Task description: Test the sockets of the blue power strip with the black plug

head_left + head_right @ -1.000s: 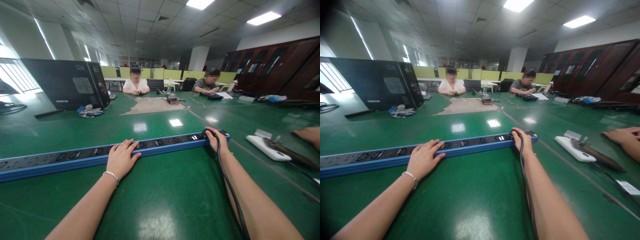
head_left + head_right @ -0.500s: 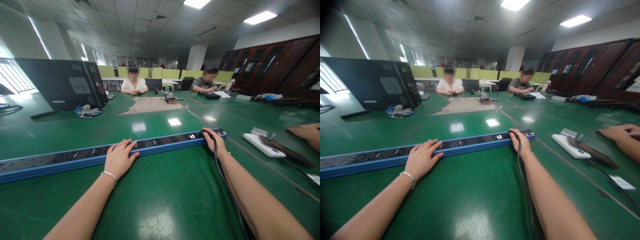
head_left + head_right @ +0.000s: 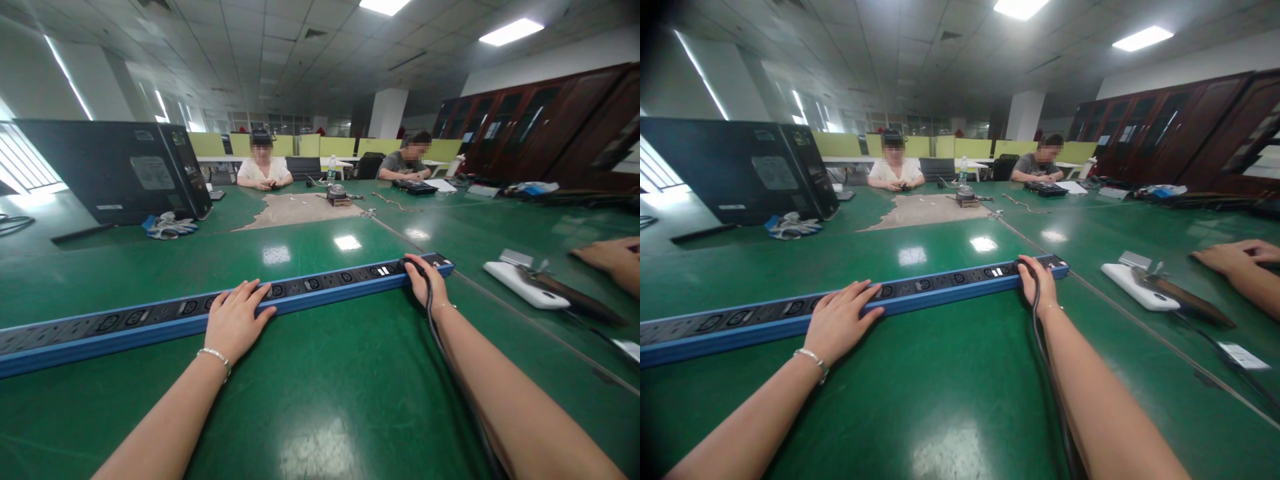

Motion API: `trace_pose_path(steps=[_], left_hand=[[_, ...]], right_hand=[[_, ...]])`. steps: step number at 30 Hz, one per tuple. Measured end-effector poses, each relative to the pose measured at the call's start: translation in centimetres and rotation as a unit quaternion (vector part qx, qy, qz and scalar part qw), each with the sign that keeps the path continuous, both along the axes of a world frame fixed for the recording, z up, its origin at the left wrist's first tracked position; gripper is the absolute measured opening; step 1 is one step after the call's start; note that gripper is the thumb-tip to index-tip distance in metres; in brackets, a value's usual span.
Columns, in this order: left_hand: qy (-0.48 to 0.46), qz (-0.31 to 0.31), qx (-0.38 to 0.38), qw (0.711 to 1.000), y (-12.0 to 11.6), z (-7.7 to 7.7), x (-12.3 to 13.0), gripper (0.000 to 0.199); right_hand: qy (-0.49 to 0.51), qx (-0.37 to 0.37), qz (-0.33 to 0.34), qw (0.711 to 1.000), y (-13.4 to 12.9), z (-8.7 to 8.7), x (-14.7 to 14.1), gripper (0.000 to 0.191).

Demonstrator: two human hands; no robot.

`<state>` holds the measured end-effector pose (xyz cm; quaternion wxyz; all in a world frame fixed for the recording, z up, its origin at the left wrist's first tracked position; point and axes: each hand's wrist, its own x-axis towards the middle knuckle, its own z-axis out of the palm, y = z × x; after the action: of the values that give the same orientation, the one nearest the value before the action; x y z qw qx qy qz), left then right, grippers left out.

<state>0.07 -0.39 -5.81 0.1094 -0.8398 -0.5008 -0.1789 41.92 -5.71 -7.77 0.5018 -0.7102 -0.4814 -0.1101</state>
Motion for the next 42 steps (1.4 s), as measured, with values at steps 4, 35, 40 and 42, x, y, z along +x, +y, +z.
trace_pose_path(steps=[4,35,40,42], left_hand=[[-0.002,0.001,-0.001,1.0,0.1,0.0,0.0,0.046],[0.016,0.015,0.001,1.0,0.1,0.1,0.1,0.046],[0.018,0.013,0.004,1.0,0.1,0.1,0.1,0.046],[0.019,0.011,0.007,1.0,0.1,0.1,0.0,0.046]], right_hand=[[-0.006,0.0,-0.009,1.0,0.0,0.0,0.0,0.033],[0.063,0.055,-0.025,0.996,-0.1,0.1,3.8,0.048],[0.056,0.008,-0.037,0.998,0.2,-0.1,4.4,0.044],[0.031,-0.011,-0.036,0.999,0.2,-0.3,4.8,0.043]])
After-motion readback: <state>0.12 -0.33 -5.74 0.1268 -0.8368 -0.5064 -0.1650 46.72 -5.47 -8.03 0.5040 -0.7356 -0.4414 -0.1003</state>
